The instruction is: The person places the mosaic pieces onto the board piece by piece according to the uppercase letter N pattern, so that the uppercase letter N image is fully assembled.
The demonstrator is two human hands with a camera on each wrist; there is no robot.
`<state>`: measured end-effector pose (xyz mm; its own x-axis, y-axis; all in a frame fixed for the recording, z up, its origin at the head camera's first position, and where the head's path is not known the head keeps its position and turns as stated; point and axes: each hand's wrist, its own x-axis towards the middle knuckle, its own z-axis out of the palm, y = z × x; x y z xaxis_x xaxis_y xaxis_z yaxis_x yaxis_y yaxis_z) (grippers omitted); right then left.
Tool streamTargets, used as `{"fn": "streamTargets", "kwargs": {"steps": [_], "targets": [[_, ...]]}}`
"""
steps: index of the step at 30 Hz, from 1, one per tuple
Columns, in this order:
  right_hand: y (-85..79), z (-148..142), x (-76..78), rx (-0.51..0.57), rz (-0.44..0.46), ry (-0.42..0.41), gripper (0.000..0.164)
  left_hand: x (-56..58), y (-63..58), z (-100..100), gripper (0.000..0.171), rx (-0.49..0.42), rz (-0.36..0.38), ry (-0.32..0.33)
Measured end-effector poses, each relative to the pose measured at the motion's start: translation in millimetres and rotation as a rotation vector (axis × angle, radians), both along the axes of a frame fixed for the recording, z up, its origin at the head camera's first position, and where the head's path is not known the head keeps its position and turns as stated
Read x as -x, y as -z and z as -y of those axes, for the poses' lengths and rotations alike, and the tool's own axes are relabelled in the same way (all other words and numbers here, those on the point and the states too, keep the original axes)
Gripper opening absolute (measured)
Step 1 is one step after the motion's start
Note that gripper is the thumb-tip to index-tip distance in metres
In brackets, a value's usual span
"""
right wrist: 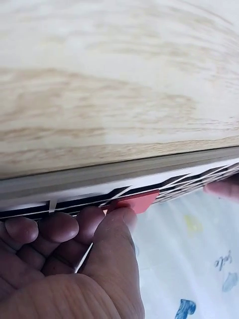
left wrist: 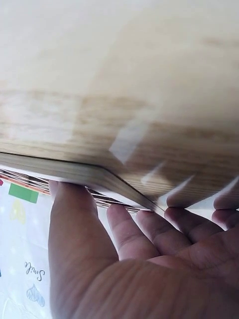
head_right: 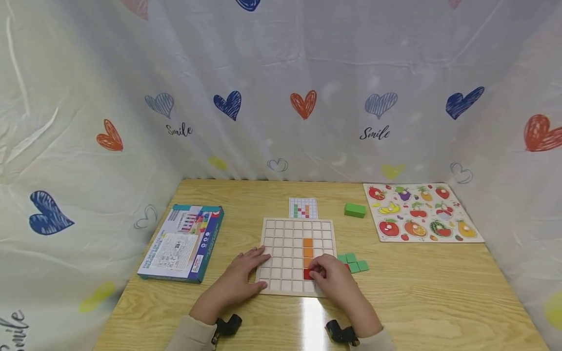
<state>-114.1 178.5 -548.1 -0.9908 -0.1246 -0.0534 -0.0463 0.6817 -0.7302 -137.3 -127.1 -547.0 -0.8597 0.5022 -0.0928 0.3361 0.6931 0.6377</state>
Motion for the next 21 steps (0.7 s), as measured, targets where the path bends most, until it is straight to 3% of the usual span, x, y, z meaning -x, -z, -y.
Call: {"fn": "streamTargets", "kwargs": {"steps": [6, 10, 15, 21], "targets": [[2.0, -0.9, -0.7, -0.024, -0.027, -0.011, 0.014, -0.3, -1.7, -0.3, 0.071, -0.007, -0.001, -0.001], [-2.3, -8.6, -2.7, 0.015, -0.027, 0.019, 0.008, 0.8, -3.1, -0.8, 0.071, -0.009, -0.009, 0.0], [-11.2, -35.5, -15.7, 0.072, -0.051, 0.105, 0.007, 0.6, -2.0, -0.8, 0.071, 0.004, -0.005, 0.004], [-16.3, -74.6, -29.7, -0.026, -0.028, 0.133, 0.01, 0.4, -1.2, 0.2, 0.071, 0.005, 0.006, -0.001]]}}
